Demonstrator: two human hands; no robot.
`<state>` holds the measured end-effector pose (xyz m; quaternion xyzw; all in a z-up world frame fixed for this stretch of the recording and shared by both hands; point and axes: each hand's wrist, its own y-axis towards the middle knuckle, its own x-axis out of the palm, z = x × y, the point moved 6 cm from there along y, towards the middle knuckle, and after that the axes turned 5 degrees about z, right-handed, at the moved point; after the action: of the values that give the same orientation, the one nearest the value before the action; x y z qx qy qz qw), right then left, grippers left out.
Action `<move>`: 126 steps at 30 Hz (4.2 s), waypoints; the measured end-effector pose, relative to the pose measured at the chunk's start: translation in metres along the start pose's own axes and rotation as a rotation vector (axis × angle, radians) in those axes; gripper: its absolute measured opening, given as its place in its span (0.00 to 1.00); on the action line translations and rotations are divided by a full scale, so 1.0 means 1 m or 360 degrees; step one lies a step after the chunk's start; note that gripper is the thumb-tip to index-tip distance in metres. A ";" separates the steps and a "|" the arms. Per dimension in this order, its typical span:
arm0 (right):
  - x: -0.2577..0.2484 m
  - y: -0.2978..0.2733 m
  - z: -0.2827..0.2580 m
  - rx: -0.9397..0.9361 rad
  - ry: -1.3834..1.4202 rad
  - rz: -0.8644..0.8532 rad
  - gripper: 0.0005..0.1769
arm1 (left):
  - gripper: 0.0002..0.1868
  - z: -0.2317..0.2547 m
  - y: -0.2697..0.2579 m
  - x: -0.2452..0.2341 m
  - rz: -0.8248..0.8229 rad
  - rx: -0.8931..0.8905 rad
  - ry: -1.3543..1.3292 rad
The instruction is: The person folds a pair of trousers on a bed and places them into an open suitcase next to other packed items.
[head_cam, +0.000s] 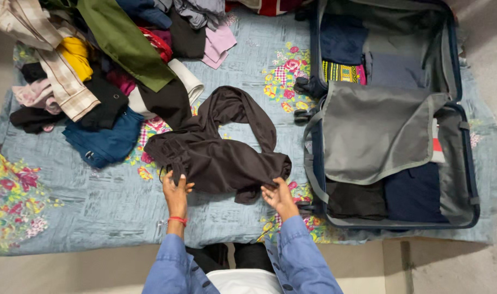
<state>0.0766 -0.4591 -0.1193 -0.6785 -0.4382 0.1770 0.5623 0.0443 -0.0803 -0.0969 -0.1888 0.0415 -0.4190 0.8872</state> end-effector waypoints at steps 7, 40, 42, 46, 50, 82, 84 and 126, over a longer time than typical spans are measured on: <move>0.006 0.009 -0.006 -0.0251 0.0059 0.0095 0.20 | 0.35 0.054 -0.010 0.012 -0.0108 0.0383 0.0234; -0.003 -0.024 -0.025 -0.1533 -0.2737 0.0652 0.23 | 0.24 0.010 -0.034 -0.029 0.0336 0.0191 0.1477; 0.012 -0.044 -0.036 -0.1627 -0.2857 0.0727 0.32 | 0.28 0.019 -0.044 -0.007 0.0414 0.0322 0.1466; 0.048 -0.074 -0.042 -0.1295 -0.3297 0.0841 0.60 | 0.30 0.036 -0.043 0.022 0.0410 0.0483 0.1422; 0.092 -0.081 -0.030 -0.1617 -0.3348 0.0303 0.71 | 0.31 0.051 -0.030 0.034 0.0389 0.0513 0.1468; 0.061 0.059 -0.009 -0.0693 -0.3353 -0.0510 0.22 | 0.18 0.052 -0.008 0.039 0.0651 0.0466 0.1207; 0.062 0.056 -0.013 -0.0535 -0.3471 -0.0974 0.24 | 0.16 0.046 -0.001 0.052 0.0672 0.0435 0.1165; 0.095 0.037 -0.102 -0.1071 -0.2480 -0.0451 0.19 | 0.15 0.084 0.013 0.167 0.0103 0.0733 0.0847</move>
<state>0.2188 -0.4454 -0.0980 -0.4330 -0.8090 0.3812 -0.1131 0.1810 -0.1744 -0.0103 0.1334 0.1816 -0.4236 0.8774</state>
